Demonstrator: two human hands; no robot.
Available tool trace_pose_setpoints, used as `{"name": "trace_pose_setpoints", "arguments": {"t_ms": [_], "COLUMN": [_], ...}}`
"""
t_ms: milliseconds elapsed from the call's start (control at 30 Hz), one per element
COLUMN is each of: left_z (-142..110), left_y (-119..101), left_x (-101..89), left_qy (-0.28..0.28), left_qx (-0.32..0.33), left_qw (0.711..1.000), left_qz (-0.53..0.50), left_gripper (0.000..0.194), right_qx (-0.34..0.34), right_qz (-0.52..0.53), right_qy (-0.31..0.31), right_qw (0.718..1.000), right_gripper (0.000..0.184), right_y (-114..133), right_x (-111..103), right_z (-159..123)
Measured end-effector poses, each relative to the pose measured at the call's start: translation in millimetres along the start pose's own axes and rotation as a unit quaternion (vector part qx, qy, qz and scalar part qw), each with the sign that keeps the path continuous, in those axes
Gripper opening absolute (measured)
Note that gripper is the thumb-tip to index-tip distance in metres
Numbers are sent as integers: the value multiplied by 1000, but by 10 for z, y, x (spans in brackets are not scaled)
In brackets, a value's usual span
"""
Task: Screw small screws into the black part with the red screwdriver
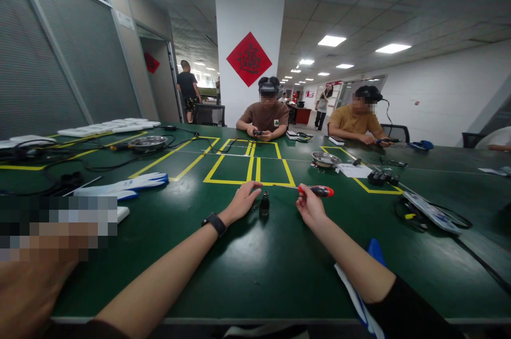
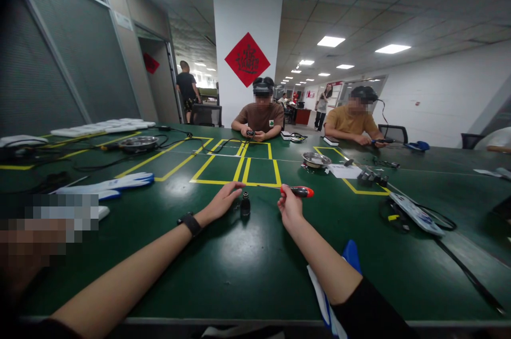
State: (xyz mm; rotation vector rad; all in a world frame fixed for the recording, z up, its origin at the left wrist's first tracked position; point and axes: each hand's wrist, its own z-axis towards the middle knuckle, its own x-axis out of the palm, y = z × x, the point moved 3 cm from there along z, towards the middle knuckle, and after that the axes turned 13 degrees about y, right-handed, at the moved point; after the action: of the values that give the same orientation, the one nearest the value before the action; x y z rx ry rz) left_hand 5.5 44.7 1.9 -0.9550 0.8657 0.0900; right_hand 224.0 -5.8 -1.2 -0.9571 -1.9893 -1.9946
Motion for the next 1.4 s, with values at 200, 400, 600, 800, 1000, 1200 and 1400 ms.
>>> {"name": "trace_pose_setpoints", "arguments": {"t_ms": [200,400,600,800,1000,1200,1400], "left_z": [67,44,45,49,45,62,84], "left_y": [285,280,289,318,309,240,254], "left_x": [30,58,72,79,73,52,44], "left_qy": [25,31,33,37,39,62,75], "left_qx": [-88,-80,-87,-82,-85,-82,-65], "left_qw": [993,989,987,985,987,990,993], "left_qz": [72,122,134,144,134,96,58], "left_gripper": [26,25,26,24,24,26,17], "right_qx": [32,37,45,39,44,53,60], "right_qz": [-70,-112,-120,-101,-72,-43,-20], "right_qy": [55,101,116,95,85,91,96], "right_qw": [996,988,985,990,993,994,993], "right_gripper": [19,21,22,21,20,17,17], "right_y": [-117,-125,-142,-123,-140,-143,-144], "right_x": [64,122,151,126,81,88,87], "right_z": [-20,-71,-108,-86,-26,-30,-23]}}
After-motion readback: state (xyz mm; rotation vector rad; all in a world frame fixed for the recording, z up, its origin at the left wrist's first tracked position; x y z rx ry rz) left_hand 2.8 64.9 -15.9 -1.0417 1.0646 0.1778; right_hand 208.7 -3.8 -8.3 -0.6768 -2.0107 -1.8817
